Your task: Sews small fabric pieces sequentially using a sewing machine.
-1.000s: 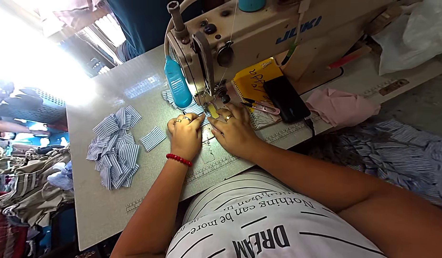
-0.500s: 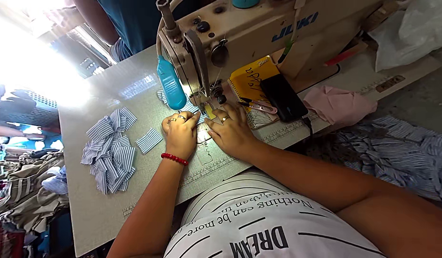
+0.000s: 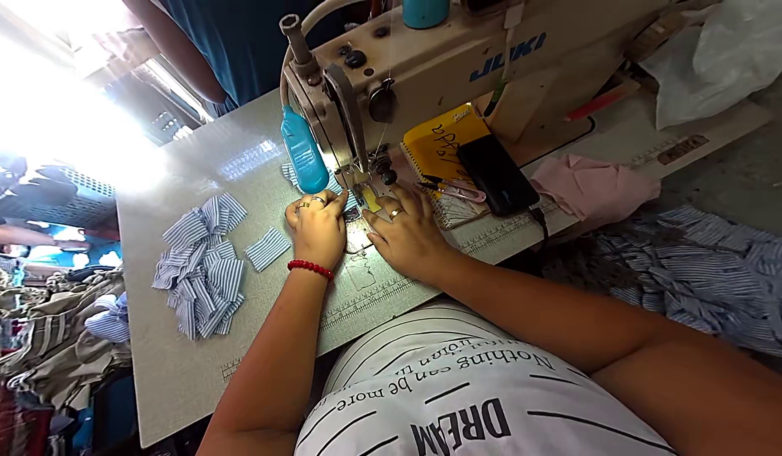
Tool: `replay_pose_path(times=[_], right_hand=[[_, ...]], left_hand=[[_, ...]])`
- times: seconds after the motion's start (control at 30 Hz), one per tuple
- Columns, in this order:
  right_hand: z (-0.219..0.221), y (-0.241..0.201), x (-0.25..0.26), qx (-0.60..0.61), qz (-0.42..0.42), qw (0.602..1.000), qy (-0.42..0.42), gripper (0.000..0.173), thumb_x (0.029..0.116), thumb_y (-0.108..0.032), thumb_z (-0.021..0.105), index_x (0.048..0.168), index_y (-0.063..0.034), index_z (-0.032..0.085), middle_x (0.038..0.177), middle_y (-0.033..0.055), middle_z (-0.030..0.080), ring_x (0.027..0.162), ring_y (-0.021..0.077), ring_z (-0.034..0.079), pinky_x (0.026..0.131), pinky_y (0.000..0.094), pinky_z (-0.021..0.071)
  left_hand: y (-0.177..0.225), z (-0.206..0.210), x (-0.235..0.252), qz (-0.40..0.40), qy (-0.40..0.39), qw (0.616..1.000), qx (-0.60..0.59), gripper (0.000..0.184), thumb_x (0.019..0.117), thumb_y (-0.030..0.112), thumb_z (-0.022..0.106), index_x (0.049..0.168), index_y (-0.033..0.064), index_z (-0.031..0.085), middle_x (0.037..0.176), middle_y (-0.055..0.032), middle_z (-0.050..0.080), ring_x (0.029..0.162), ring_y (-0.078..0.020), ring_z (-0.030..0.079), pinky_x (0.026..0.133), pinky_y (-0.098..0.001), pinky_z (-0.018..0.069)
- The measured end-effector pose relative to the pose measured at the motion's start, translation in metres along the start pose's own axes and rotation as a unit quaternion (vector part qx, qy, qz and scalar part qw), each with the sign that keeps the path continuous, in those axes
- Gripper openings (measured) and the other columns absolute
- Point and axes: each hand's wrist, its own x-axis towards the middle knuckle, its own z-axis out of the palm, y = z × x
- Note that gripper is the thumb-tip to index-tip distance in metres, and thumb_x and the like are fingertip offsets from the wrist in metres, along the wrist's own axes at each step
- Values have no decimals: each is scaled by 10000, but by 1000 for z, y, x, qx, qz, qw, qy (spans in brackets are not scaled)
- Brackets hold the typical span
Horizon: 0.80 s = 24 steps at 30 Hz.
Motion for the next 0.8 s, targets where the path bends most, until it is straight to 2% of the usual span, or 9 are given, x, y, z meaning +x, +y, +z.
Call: replay_pose_path(times=[0.2, 0.3, 0.37, 0.43, 0.5, 0.57, 0.67, 0.73, 0.8], right_hand=[[2, 3, -1, 13, -12, 1000, 17, 421, 1055, -382, 473, 1366, -182, 673, 1446, 159, 582, 1484, 411, 360, 1208, 676, 195], [5, 4, -2, 29, -18, 999, 28, 403, 1043, -367, 500, 1332, -161, 690, 1427, 173, 587, 1464, 428, 377, 1188, 684, 232], [4, 5, -2, 35, -26, 998, 35, 398, 1035, -358, 509, 1305, -143, 706, 1406, 184, 600, 1451, 443, 390, 1177, 687, 252], [5, 5, -1, 38, -28, 998, 35, 391, 1036, -358, 507, 1286, -138, 713, 1394, 178, 608, 1446, 439, 395, 1172, 679, 261], [5, 5, -1, 40, -28, 998, 27, 392, 1041, -355, 501, 1284, -130, 710, 1407, 172, 600, 1456, 433, 382, 1172, 677, 261], [5, 5, 0, 40, -32, 998, 26, 386, 1041, -344, 502, 1283, -129, 711, 1415, 170, 597, 1466, 434, 371, 1175, 680, 258], [4, 5, -3, 51, -47, 996, 53, 358, 1027, -322, 519, 1249, -139, 733, 1381, 164, 620, 1441, 441, 401, 1171, 670, 273], [1, 3, -6, 93, -65, 989, 91, 310, 998, -281, 571, 1184, -117, 757, 1287, 161, 666, 1355, 423, 494, 1109, 623, 370], [-4, -4, -10, 177, -71, 975, 118, 267, 964, -221, 623, 1138, -78, 767, 1169, 144, 701, 1202, 368, 601, 999, 556, 477]], left_hand=[[2, -2, -2, -42, -15, 999, -21, 409, 1009, 110, 475, 1340, 199, 700, 1270, -94, 675, 1225, -316, 590, 1046, -613, 353], [-12, -13, -23, -41, 58, 995, -74, 332, 1018, 147, 527, 1287, 106, 718, 1305, -148, 660, 1223, -351, 595, 1049, -557, 430], [-26, -31, -46, -69, 75, 994, -50, 320, 1010, 175, 589, 1283, 46, 696, 1339, -191, 622, 1262, -378, 567, 1091, -536, 429], [-39, -48, -67, -119, 21, 993, -2, 377, 1012, 203, 614, 1332, 9, 653, 1357, -222, 608, 1293, -408, 551, 1106, -564, 417], [-48, -53, -80, -145, -36, 988, 34, 376, 1051, 220, 575, 1340, -9, 650, 1349, -227, 625, 1292, -421, 561, 1098, -568, 424], [-53, -52, -85, -129, -47, 988, 72, 323, 1064, 129, 523, 1319, -5, 668, 1325, -212, 656, 1268, -415, 594, 1080, -557, 451], [-54, -52, -85, -114, -4, 990, 82, 292, 1049, 52, 504, 1251, 15, 711, 1221, -213, 708, 1169, -421, 659, 987, -579, 505], [-44, -56, -83, -132, 57, 990, -6, 280, 1056, 88, 521, 1244, 5, 711, 1143, -207, 730, 1064, -364, 705, 937, -532, 536], [-27, -61, -80, -167, 113, 964, -173, 248, 1020, 129, 627, 1229, 16, 700, 1007, -109, 737, 870, -149, 690, 814, -321, 560]])
